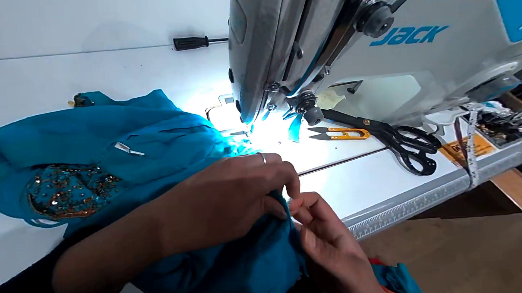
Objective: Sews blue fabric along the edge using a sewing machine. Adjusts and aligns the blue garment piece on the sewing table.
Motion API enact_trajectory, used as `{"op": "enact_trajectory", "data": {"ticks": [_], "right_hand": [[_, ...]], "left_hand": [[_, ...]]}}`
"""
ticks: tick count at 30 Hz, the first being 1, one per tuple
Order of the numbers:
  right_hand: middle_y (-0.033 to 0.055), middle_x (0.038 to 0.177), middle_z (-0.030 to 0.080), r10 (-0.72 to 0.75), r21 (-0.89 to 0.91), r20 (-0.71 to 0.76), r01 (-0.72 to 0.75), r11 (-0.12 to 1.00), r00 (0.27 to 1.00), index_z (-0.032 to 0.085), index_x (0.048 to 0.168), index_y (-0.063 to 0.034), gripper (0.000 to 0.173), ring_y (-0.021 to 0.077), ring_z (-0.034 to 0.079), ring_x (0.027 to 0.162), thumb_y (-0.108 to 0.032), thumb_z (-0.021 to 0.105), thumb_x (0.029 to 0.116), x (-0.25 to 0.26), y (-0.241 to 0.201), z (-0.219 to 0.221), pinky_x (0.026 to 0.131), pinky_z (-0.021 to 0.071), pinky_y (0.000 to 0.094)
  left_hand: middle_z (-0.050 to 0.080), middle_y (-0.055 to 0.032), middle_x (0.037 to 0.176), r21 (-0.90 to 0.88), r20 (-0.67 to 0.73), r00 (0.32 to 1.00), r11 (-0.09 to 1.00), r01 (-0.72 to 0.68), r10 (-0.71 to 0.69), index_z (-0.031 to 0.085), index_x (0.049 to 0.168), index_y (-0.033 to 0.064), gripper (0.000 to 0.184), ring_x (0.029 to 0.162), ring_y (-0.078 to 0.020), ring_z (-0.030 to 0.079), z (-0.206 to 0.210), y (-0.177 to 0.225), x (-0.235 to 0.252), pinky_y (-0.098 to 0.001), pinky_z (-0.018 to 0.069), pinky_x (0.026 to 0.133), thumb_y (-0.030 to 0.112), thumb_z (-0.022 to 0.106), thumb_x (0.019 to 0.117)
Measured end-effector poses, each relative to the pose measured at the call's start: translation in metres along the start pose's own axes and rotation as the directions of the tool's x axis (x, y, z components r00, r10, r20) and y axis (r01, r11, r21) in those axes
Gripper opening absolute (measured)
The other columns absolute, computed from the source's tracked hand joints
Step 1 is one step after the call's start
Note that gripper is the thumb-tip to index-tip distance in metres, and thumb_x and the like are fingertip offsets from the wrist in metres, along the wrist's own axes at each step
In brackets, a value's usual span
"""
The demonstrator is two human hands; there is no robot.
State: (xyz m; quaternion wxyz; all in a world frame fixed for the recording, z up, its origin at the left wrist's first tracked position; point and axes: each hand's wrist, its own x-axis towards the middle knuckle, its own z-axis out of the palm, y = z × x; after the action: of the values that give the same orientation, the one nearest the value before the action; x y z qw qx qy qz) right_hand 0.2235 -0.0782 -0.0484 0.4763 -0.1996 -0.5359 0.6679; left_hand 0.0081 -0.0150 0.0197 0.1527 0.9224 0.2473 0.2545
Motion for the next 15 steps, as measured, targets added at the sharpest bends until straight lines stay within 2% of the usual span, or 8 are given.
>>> {"op": "enact_trajectory", "data": {"ticks": [2,4,5,7,10,13,15], "right_hand": [[-0.002,0.125,0.063,0.022,-0.061,0.03,-0.02,0.998,0.999,0.044,0.129,-0.0064,0.036,0.0034,0.064,0.112,-0.021,0.063,0.1018,-0.005,-0.004,0.007,0.096,0.0561,0.0266],[0.0003,0.122,0.064,0.02,-0.238,-0.007,-0.021,0.971,1.0,0.044,0.128,0.0006,0.04,0.0021,0.064,0.11,-0.013,0.067,0.0982,-0.011,-0.007,0.014,0.095,0.0575,0.0255],[0.0012,0.117,0.065,-0.013,-0.341,-0.045,-0.003,0.94,0.999,0.047,0.124,0.0019,0.036,0.0008,0.066,0.104,-0.011,0.068,0.0974,-0.014,-0.007,0.016,0.09,0.0586,0.023],[0.0012,0.103,0.066,-0.133,-0.505,-0.112,0.059,0.861,0.985,0.055,0.113,-0.0011,0.024,-0.0026,0.064,0.086,-0.01,0.07,0.0961,-0.017,-0.007,0.016,0.074,0.0573,0.0155],[0.0014,0.089,0.063,-0.299,-0.671,-0.081,0.17,0.721,0.951,0.062,0.106,-0.0065,0.017,-0.0016,0.059,0.074,-0.012,0.074,0.0941,-0.018,-0.007,0.009,0.065,0.051,0.011],[0.002,0.092,0.063,-0.407,-0.776,-0.002,0.255,0.577,0.914,0.061,0.104,-0.0082,0.019,0.0008,0.062,0.08,-0.011,0.076,0.0923,-0.021,-0.011,0.013,0.07,0.0537,0.0109],[0.0022,0.1,0.064,-0.437,-0.752,0.018,0.3,0.587,0.899,0.057,0.105,-0.0086,0.025,0.002,0.065,0.091,-0.01,0.077,0.0909,-0.024,-0.01,0.016,0.078,0.0558,0.0126]], "left_hand": [[0.06,0.0086,0.088,0.0,-0.008,1.0,1.0,-0.022,0.022,0.071,0.094,0.0183,0.018,0.085,0.0008,0.059,0.001,-0.001,-0.002,-0.0131,0.0484,0.07,0.028,0.056,0.101],[0.059,0.0094,0.089,0.021,0.005,1.0,1.0,-0.022,0.022,0.071,0.091,0.0208,0.019,0.086,0.0011,0.058,0.003,0.0,-0.004,-0.0127,0.0483,0.072,0.028,0.056,0.1008],[0.058,0.0101,0.089,0.033,0.02,1.0,0.999,-0.019,0.018,0.07,0.091,0.0219,0.019,0.087,0.0011,0.058,0.003,0.0,-0.004,-0.0131,0.0486,0.073,0.028,0.055,0.101],[0.058,0.0105,0.088,0.053,0.045,0.999,0.998,-0.016,0.014,0.07,0.091,0.0232,0.018,0.087,0.0005,0.059,0.001,0.001,-0.005,-0.0144,0.0494,0.074,0.027,0.055,0.1005],[0.061,0.0101,0.089,0.112,0.077,0.997,0.993,-0.03,0.022,0.072,0.092,0.024,0.015,0.088,-0.0024,0.06,-0.003,0.002,-0.006,-0.0172,0.0506,0.074,0.028,0.058,0.0973],[0.062,0.0098,0.089,0.167,0.085,0.996,0.985,-0.042,0.028,0.074,0.091,0.025,0.017,0.088,-0.004,0.061,-0.001,0.003,-0.006,-0.0181,0.0506,0.071,0.026,0.058,0.0957],[0.062,0.0083,0.09,0.175,0.053,0.998,0.983,-0.047,0.039,0.074,0.089,0.0238,0.017,0.086,-0.0038,0.06,0.0,0.003,-0.006,-0.0172,0.05,0.068,0.021,0.058,0.0948]]}}
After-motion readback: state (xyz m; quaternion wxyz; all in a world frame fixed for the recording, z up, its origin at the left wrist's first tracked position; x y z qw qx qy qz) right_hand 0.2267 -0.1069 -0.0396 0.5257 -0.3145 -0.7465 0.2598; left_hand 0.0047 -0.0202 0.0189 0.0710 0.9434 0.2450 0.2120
